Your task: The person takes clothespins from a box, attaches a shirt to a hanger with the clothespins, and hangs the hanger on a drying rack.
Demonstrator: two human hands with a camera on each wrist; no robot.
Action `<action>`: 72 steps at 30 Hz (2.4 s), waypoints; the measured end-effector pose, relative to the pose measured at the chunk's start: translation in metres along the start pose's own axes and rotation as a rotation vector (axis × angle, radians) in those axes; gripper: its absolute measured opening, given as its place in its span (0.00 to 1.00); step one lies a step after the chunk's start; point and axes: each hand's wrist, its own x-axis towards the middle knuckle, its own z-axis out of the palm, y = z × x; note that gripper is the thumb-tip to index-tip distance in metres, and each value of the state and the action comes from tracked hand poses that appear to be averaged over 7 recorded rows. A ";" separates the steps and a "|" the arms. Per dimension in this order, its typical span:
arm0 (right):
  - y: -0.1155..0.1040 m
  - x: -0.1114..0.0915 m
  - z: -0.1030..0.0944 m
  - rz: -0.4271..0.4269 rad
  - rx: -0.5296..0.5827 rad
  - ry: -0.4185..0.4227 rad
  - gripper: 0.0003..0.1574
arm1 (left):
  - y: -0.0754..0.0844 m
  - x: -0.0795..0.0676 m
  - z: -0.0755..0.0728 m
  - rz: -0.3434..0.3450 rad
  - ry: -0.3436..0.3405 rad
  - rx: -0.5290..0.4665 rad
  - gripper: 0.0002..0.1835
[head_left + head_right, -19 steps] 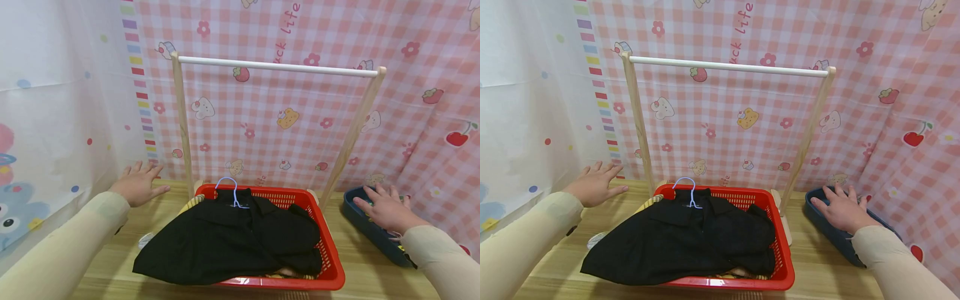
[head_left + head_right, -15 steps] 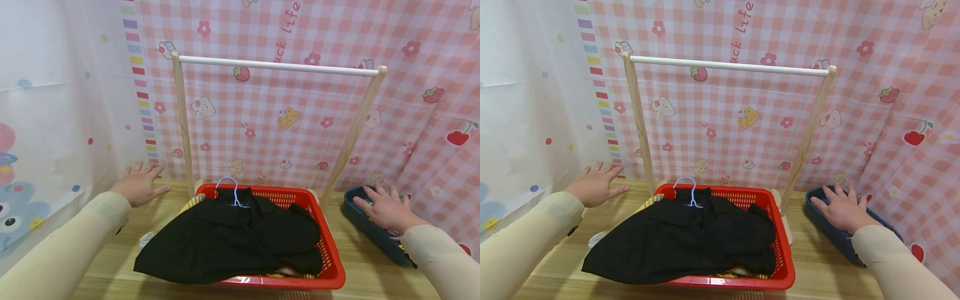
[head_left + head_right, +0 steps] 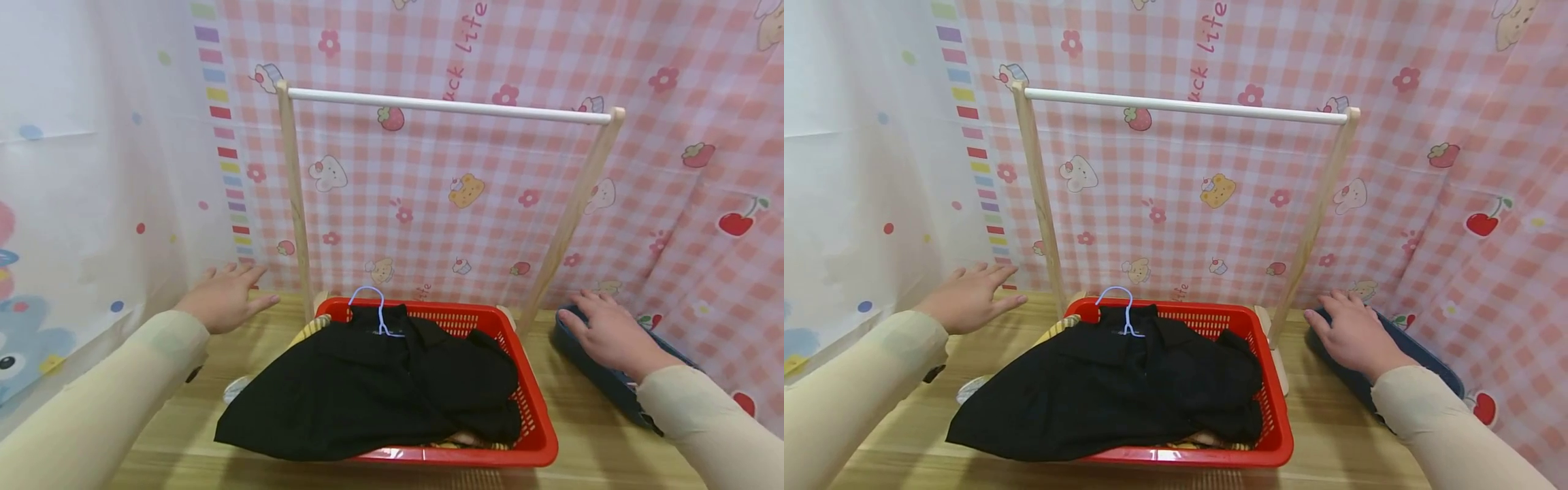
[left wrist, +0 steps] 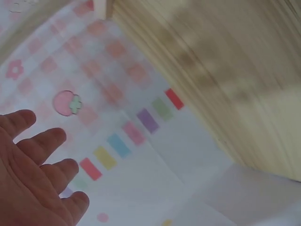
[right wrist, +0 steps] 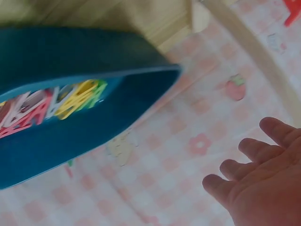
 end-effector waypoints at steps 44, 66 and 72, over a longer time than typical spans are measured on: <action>-0.109 -0.006 0.043 -0.287 0.046 -0.145 0.31 | 0.095 -0.063 -0.018 0.232 -0.207 -0.009 0.41; -0.106 -0.011 0.061 -0.406 -0.031 -0.066 0.14 | 0.102 -0.068 -0.006 0.335 -0.091 0.003 0.14; -0.107 -0.013 0.062 -0.457 -0.014 0.035 0.13 | 0.106 -0.069 -0.007 0.331 -0.082 0.010 0.13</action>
